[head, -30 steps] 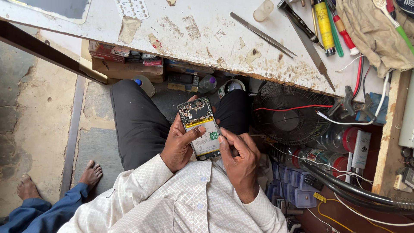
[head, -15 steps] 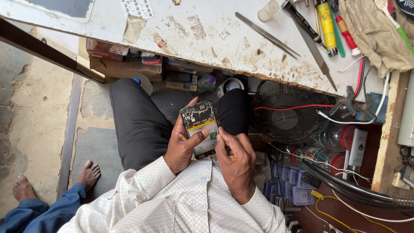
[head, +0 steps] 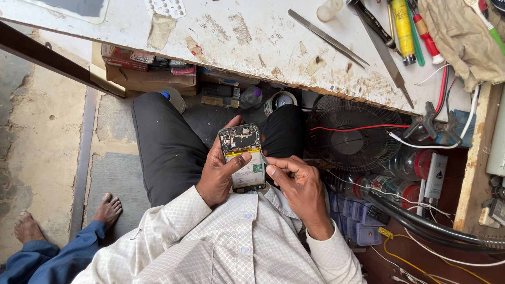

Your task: The person repairs a disassembled smartphone by applying liquid from a bottle to the battery area and using a metal tool to pry and separate internal components. The person handles the phone, a bottle, and a prying tool throughout the process.

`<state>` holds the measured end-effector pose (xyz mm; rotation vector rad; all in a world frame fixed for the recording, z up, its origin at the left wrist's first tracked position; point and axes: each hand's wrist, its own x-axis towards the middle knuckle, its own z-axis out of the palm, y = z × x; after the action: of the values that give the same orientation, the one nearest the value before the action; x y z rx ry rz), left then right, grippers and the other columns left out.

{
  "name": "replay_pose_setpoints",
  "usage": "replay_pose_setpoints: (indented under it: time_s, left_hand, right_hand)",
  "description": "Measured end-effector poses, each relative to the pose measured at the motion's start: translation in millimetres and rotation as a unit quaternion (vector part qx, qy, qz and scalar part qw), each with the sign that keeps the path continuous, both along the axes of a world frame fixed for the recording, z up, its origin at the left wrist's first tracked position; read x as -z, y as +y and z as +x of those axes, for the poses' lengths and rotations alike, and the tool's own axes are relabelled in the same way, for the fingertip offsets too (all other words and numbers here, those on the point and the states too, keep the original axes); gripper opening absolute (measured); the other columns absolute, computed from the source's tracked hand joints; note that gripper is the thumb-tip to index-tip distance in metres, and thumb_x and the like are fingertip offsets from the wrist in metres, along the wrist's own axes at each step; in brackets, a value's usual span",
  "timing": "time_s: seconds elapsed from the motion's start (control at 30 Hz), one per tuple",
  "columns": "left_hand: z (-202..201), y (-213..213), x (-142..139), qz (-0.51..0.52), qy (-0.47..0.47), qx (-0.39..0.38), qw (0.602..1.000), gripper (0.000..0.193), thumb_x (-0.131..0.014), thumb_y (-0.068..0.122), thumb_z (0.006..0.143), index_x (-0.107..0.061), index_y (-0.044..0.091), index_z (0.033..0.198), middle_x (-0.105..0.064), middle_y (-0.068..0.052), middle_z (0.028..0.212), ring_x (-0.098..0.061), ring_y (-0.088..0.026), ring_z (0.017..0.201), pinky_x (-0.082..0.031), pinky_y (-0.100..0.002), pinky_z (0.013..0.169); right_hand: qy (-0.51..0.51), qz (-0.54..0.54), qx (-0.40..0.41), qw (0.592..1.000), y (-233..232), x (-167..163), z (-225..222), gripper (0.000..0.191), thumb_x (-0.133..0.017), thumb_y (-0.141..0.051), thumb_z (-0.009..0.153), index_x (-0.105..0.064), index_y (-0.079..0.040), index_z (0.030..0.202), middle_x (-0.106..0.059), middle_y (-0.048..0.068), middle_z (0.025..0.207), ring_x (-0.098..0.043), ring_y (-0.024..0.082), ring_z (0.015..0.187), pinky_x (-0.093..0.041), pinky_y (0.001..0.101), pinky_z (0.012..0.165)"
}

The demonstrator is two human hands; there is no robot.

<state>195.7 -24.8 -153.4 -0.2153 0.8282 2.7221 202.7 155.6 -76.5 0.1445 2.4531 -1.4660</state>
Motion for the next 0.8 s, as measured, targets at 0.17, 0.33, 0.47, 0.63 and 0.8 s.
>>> replay_pose_setpoints:
  time_s: [0.17,0.33,0.47,0.63,0.8]
  left_hand:
    - [-2.1,0.3,1.3,0.015,0.005,0.013,1.0,0.088,-0.069,0.003,0.092,-0.021,0.012,0.164,-0.067,-0.021,0.131,-0.069,-0.028,0.114,-0.059,-0.045,0.097]
    - [-4.5,1.9,3.5,0.047,0.008,0.026,0.999,0.091,-0.07,0.003,0.091,-0.018,0.015,0.165,-0.065,-0.02,0.131,-0.069,-0.03,0.116,-0.059,-0.048,0.097]
    - [-6.0,4.7,6.6,0.045,0.009,0.021,0.999,0.092,-0.071,0.002,0.09,-0.018,0.015,0.165,-0.063,-0.019,0.133,-0.068,-0.028,0.121,-0.06,-0.05,0.101]
    - [-6.1,3.0,11.6,0.032,0.004,0.037,0.999,0.093,-0.069,0.002,0.09,-0.018,0.016,0.166,-0.065,-0.021,0.131,-0.069,-0.032,0.114,-0.06,-0.05,0.096]
    - [-3.1,5.8,15.2,0.033,-0.012,0.017,0.999,0.092,-0.07,0.0,0.087,-0.019,0.013,0.163,-0.059,-0.008,0.145,-0.067,-0.026,0.123,-0.061,-0.049,0.098]
  right_hand:
    - [-0.003,-0.015,-0.006,1.0,2.5,-3.2,0.2,0.024,-0.075,-0.021,0.092,-0.08,-0.004,0.109,-0.068,-0.001,0.078,-0.057,0.002,0.06,-0.044,0.0186,0.05]
    - [-0.067,-0.046,0.012,0.997,9.0,-7.1,-1.7,0.026,-0.075,-0.021,0.091,-0.081,-0.003,0.109,-0.063,0.0,0.072,-0.048,0.004,0.052,-0.036,0.0212,0.045]
    - [-0.104,-0.062,0.022,0.992,12.1,-7.3,-1.1,0.027,-0.075,-0.02,0.09,-0.08,-0.002,0.109,-0.065,0.001,0.075,-0.05,0.005,0.055,-0.037,0.0221,0.045]
    - [-0.039,-0.027,-0.041,0.998,13.8,-2.1,-1.9,0.028,-0.074,-0.02,0.092,-0.078,-0.003,0.113,-0.069,0.001,0.079,-0.059,0.005,0.063,-0.048,0.0212,0.055]
    - [-0.023,-0.025,-0.05,0.998,13.9,-1.4,-0.2,0.025,-0.073,-0.016,0.093,-0.078,-0.003,0.114,-0.069,0.003,0.082,-0.059,0.007,0.066,-0.047,0.0229,0.056]
